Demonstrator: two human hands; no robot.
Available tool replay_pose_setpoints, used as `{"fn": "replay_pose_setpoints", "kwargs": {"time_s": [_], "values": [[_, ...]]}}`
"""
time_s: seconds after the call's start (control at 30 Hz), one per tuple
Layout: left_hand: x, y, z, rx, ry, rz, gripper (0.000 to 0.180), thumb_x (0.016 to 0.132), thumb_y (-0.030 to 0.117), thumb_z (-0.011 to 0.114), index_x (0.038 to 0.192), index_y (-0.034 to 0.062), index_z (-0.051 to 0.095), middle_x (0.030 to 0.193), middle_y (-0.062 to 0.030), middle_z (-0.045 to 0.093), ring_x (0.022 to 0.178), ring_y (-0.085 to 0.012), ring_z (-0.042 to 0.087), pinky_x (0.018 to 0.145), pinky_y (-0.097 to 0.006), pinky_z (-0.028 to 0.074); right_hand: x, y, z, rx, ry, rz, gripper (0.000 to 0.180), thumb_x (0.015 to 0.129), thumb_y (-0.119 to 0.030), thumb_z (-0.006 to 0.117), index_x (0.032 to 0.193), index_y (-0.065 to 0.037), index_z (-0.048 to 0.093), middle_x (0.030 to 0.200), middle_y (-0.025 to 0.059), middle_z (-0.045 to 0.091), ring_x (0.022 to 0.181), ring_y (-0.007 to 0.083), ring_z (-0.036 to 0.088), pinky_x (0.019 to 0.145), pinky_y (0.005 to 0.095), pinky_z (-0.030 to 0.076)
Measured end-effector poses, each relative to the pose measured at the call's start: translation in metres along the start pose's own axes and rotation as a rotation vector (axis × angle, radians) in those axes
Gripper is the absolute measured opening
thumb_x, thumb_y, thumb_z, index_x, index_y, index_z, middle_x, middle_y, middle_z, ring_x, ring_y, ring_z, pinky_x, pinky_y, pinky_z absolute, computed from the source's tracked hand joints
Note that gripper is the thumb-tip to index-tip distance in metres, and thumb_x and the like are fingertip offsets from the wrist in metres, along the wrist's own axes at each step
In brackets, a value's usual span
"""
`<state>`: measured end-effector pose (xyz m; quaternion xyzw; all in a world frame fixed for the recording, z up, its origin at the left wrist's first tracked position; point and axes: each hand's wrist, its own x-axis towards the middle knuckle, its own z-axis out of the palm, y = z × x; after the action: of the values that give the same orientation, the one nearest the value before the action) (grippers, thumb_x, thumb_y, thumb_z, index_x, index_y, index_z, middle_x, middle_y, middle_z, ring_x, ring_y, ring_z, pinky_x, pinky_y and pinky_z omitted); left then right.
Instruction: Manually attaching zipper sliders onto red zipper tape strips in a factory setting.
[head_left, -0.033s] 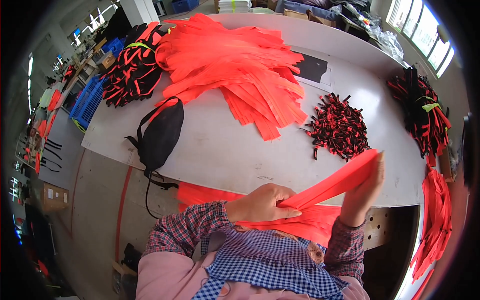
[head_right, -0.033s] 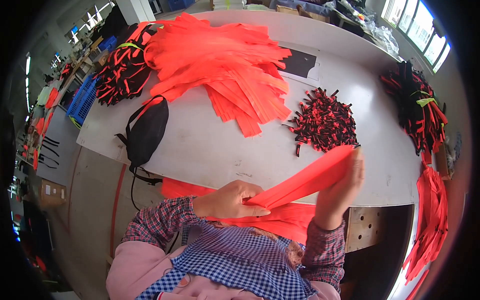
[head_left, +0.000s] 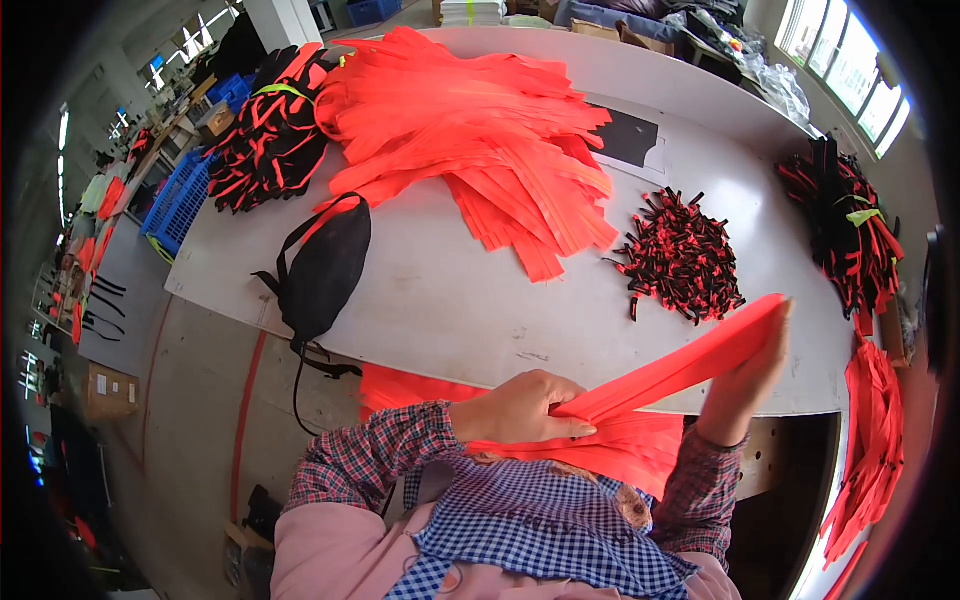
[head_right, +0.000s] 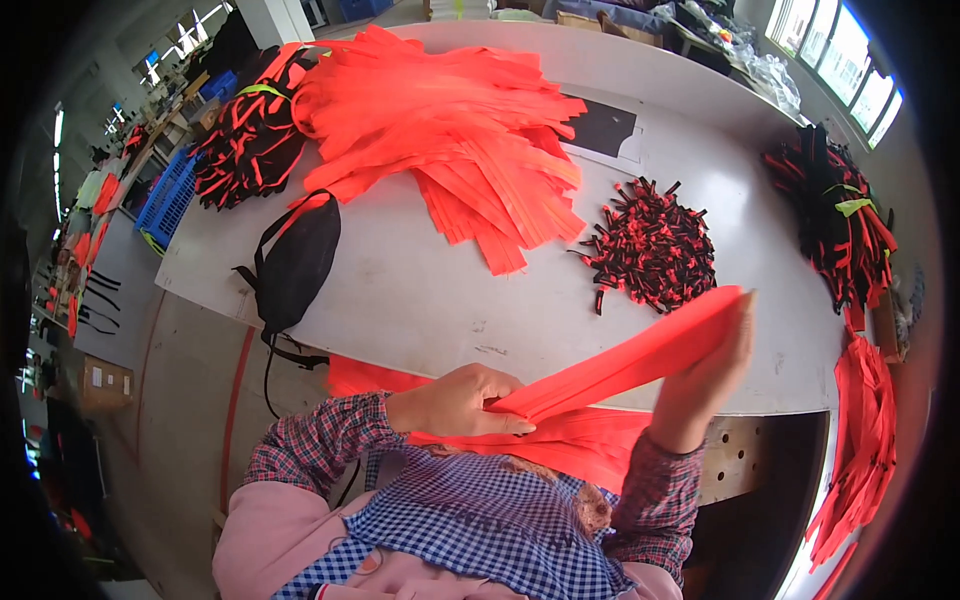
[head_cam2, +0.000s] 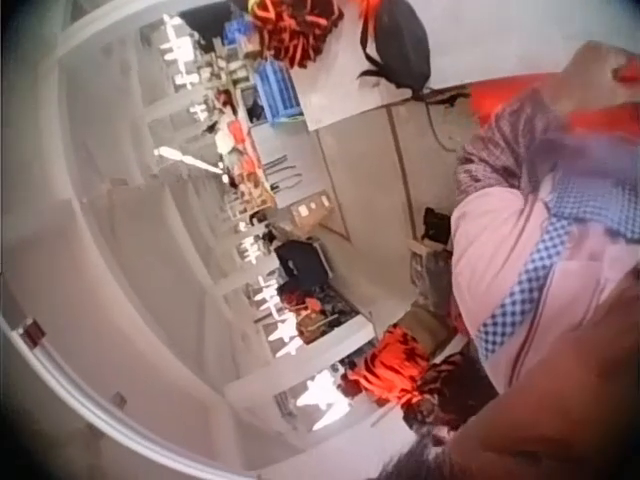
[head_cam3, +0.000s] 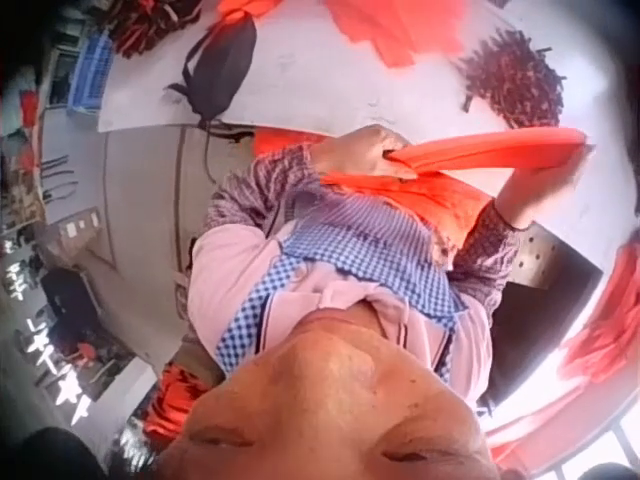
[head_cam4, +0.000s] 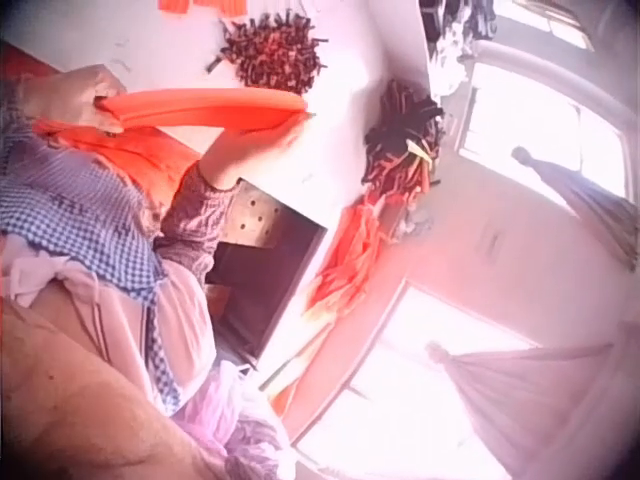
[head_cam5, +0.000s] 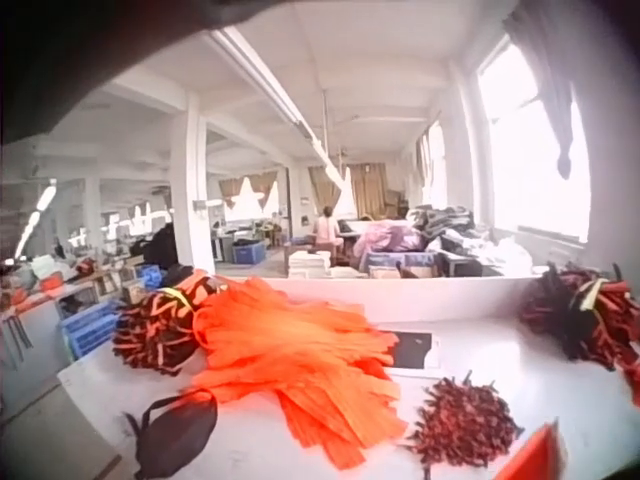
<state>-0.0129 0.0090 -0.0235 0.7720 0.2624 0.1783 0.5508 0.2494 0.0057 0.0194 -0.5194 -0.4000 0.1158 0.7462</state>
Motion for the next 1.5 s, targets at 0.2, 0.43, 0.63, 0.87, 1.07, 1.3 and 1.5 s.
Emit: {"fn": "replay_pose_setpoints", "kwargs": {"time_s": [0.2, 0.43, 0.63, 0.87, 1.07, 1.3, 1.5], "values": [[-0.03, -0.033, -0.025, 0.18, -0.36, -0.128, 0.045, 0.087, 0.035, 0.072, 0.109, -0.0034, 0.065, 0.079, -0.0183, 0.063, 0.069, -0.0256, 0.059, 0.068, -0.038, 0.047, 0.086, 0.033, -0.098, -0.743, 0.137, -0.459, 0.051, 0.101, -0.014, 0.049, 0.148, 0.003, 0.038, 0.134, 0.0163, 0.055, 0.117, 0.0228, 0.056, 0.099, 0.0329, 0.047], [-0.116, -0.063, -0.141, 0.158, -0.061, -0.526, 0.031, 0.082, 0.023, 0.077, 0.094, -0.0037, 0.069, 0.081, -0.0071, 0.071, 0.073, -0.0131, 0.065, 0.069, -0.028, 0.052, 0.099, 0.055, -0.202, -1.286, 0.275, -0.793, 0.042, 0.1, -0.012, 0.055, 0.139, 0.003, 0.05, 0.116, 0.0129, 0.064, 0.1, 0.0199, 0.063, 0.087, 0.031, 0.052], [-0.165, -0.054, -0.191, -0.123, 0.725, -0.412, 0.012, 0.086, 0.008, 0.073, 0.095, 0.0009, 0.07, 0.084, -0.0005, 0.068, 0.078, -0.0078, 0.062, 0.075, -0.023, 0.051, -0.008, 0.078, -0.137, -0.148, -0.102, 0.336, 0.021, 0.103, -0.019, 0.057, 0.088, -0.005, 0.064, 0.077, -0.0066, 0.057, 0.066, 0.0007, 0.047, 0.058, 0.0186, 0.037], [-0.111, -0.103, -0.111, 0.748, 0.571, -0.399, 0.043, 0.081, 0.027, 0.079, 0.107, -0.0031, 0.064, 0.106, -0.0167, 0.065, 0.098, -0.0301, 0.062, 0.086, -0.041, 0.051, -0.064, 0.061, -0.077, -0.456, -0.46, 0.155, 0.018, 0.095, -0.012, 0.068, 0.082, -0.002, 0.059, 0.068, -0.0023, 0.051, 0.061, 0.0034, 0.041, 0.054, 0.0215, 0.035], [-0.108, -0.174, -0.102, 0.812, 0.738, -0.591, 0.043, 0.078, 0.032, 0.081, 0.097, -0.0016, 0.061, 0.096, -0.0173, 0.062, 0.091, -0.0353, 0.06, 0.087, -0.043, 0.05, -0.066, 0.057, -0.072, -0.348, -0.503, 0.22, 0.018, 0.096, -0.012, 0.067, 0.084, -0.001, 0.059, 0.069, -0.0039, 0.051, 0.062, 0.0023, 0.044, 0.055, 0.0201, 0.037], [-0.089, -0.173, -0.09, 0.13, 0.797, -0.497, 0.026, 0.083, 0.015, 0.078, 0.094, -0.0018, 0.061, 0.095, -0.0085, 0.064, 0.088, -0.0157, 0.061, 0.078, -0.028, 0.051, -0.093, 0.033, -0.032, -0.103, -1.207, 0.358, 0.017, 0.093, -0.014, 0.07, 0.096, 0.003, 0.064, 0.087, 0.0055, 0.063, 0.075, 0.0125, 0.059, 0.066, 0.0268, 0.048], [-0.039, -0.043, -0.029, -0.347, 0.822, -0.084, 0.015, 0.09, 0.004, 0.07, 0.105, 0.0, 0.067, 0.102, -0.0028, 0.066, 0.094, -0.0081, 0.061, 0.084, -0.024, 0.051, -0.089, 0.014, 0.033, -0.156, -1.003, -0.032, 0.034, 0.089, -0.022, 0.073, 0.112, 0.001, 0.064, 0.106, 0.0165, 0.065, 0.096, 0.0298, 0.066, 0.081, 0.0373, 0.054]]}}
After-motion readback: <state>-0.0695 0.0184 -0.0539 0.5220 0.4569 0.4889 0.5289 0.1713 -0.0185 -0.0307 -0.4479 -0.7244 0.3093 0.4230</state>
